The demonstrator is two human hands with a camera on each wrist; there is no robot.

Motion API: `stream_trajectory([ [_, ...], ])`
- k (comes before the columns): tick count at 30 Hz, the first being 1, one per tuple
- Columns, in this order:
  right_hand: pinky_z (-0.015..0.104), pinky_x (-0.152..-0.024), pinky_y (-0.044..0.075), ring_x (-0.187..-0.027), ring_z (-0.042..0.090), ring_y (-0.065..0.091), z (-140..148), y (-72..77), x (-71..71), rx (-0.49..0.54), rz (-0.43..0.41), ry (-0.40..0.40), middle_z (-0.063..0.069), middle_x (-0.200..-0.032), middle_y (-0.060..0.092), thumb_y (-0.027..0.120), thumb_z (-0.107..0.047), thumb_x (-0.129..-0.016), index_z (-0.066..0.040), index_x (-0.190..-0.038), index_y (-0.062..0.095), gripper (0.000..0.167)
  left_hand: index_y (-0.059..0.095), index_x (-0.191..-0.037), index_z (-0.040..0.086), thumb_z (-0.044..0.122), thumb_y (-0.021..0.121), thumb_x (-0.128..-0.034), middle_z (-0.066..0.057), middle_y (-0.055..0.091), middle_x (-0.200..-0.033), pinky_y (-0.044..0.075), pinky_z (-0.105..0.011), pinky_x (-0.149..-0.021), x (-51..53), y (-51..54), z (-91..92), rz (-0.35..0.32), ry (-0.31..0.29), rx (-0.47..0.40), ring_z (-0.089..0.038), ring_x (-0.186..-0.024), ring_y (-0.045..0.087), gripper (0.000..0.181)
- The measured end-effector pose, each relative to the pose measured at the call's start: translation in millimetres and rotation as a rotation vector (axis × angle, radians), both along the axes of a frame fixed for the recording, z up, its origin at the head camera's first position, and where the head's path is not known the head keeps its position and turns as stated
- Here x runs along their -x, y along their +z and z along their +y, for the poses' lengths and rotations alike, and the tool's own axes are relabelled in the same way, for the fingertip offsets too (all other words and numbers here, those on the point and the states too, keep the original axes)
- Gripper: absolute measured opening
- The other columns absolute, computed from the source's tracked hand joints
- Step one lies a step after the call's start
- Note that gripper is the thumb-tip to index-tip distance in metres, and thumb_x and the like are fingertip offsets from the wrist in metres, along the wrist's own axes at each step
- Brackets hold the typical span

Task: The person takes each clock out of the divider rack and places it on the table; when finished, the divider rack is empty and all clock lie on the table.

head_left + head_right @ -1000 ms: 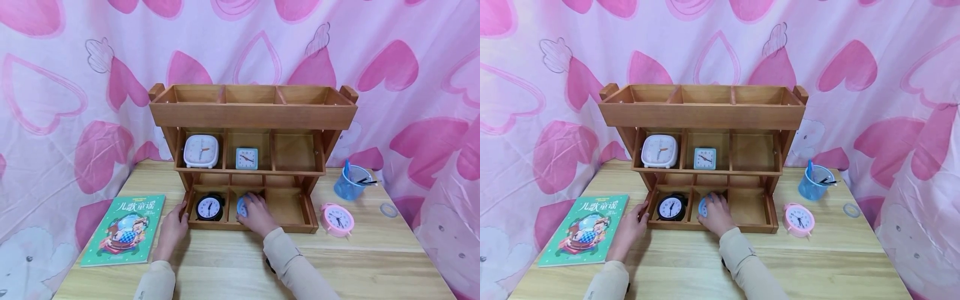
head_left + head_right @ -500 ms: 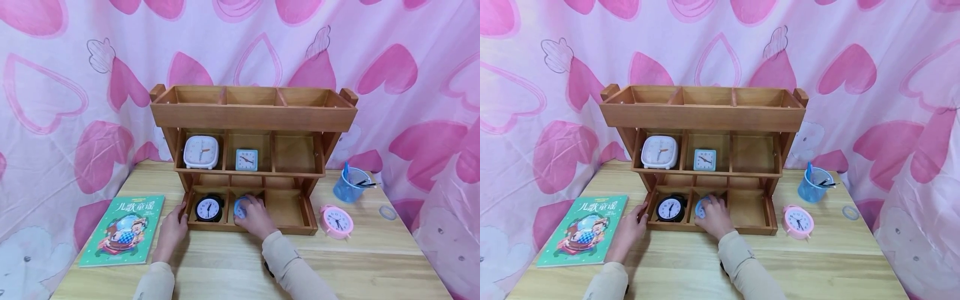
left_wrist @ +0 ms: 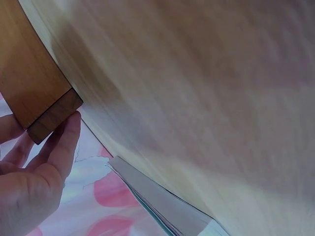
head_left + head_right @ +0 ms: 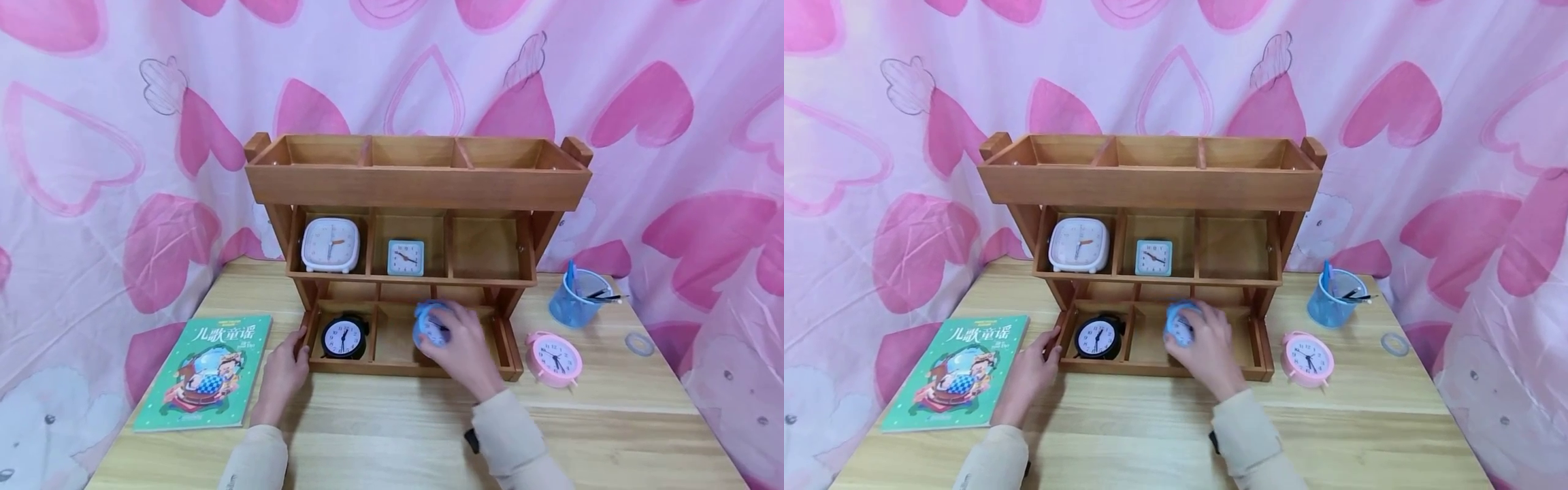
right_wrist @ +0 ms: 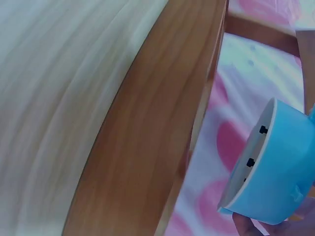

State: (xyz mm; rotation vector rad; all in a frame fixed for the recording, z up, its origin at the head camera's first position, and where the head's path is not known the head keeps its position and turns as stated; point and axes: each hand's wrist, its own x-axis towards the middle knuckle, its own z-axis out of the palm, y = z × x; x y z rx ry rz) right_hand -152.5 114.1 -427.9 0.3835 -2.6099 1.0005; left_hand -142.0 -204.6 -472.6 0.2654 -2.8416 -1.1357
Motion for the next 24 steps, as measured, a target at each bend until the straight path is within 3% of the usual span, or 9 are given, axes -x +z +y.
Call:
stream_trajectory([
  [7, 0.064, -0.091, 0.043, -0.119, 0.046, 0.050, 85, -2.7, -24.8, -0.021, 0.066, -0.122, 0.025, -0.135, 0.055, 0.080, -0.020, -0.076, -0.004, -0.110, 0.070, 0.038, 0.046, -0.146, 0.002, 0.009, 0.050, -0.1013, -0.029, 0.050, -0.142, 0.048, -0.055, -0.098, 0.8, -2.5, -1.0, -0.022, 0.008, -0.014, -0.041, -0.122, 0.056, 0.046],
  [11, 0.067, -0.090, 0.041, -0.118, 0.053, 0.048, 140, -1.7, -31.7, -0.041, 0.077, -0.241, 0.030, -0.133, 0.053, 0.079, -0.016, -0.075, 0.002, -0.109, 0.068, 0.040, 0.045, -0.146, 0.002, 0.008, 0.050, -0.1012, -0.029, 0.049, -0.142, 0.048, -0.055, -0.098, 0.9, -2.0, -1.5, -0.035, -0.005, -0.022, -0.041, -0.122, 0.056, 0.046],
  [18, 0.076, -0.093, 0.033, -0.120, 0.060, 0.036, 224, -7.2, -34.5, -0.108, -0.177, -0.448, 0.038, -0.139, 0.040, 0.071, -0.029, -0.088, 0.011, -0.125, 0.057, 0.057, 0.047, -0.145, 0.000, 0.007, 0.051, -0.1005, -0.031, 0.052, -0.139, 0.049, -0.055, -0.095, 0.0, 2.4, -1.9, -0.016, -0.018, -0.019, -0.042, -0.118, 0.058, 0.045],
  [21, 0.075, -0.091, 0.032, -0.116, 0.060, 0.036, 248, -17.2, -32.4, -0.127, -0.266, -0.470, 0.040, -0.137, 0.039, 0.071, -0.033, -0.089, 0.014, -0.129, 0.051, 0.064, 0.050, -0.142, -0.001, 0.006, 0.052, -0.0991, -0.033, 0.054, -0.135, 0.048, -0.057, -0.095, -0.5, 3.0, -3.0, 0.023, -0.027, -0.002, -0.044, -0.118, 0.058, 0.044],
  [24, 0.074, -0.091, 0.036, -0.114, 0.057, 0.038, 259, -26.2, -29.1, -0.156, -0.352, -0.438, 0.041, -0.133, 0.040, 0.071, -0.036, -0.090, 0.015, -0.131, 0.048, 0.069, 0.052, -0.140, -0.001, 0.006, 0.054, -0.0980, -0.033, 0.056, -0.132, 0.046, -0.058, -0.096, -1.2, 1.9, -4.0, 0.048, -0.030, 0.008, -0.046, -0.119, 0.057, 0.043],
])
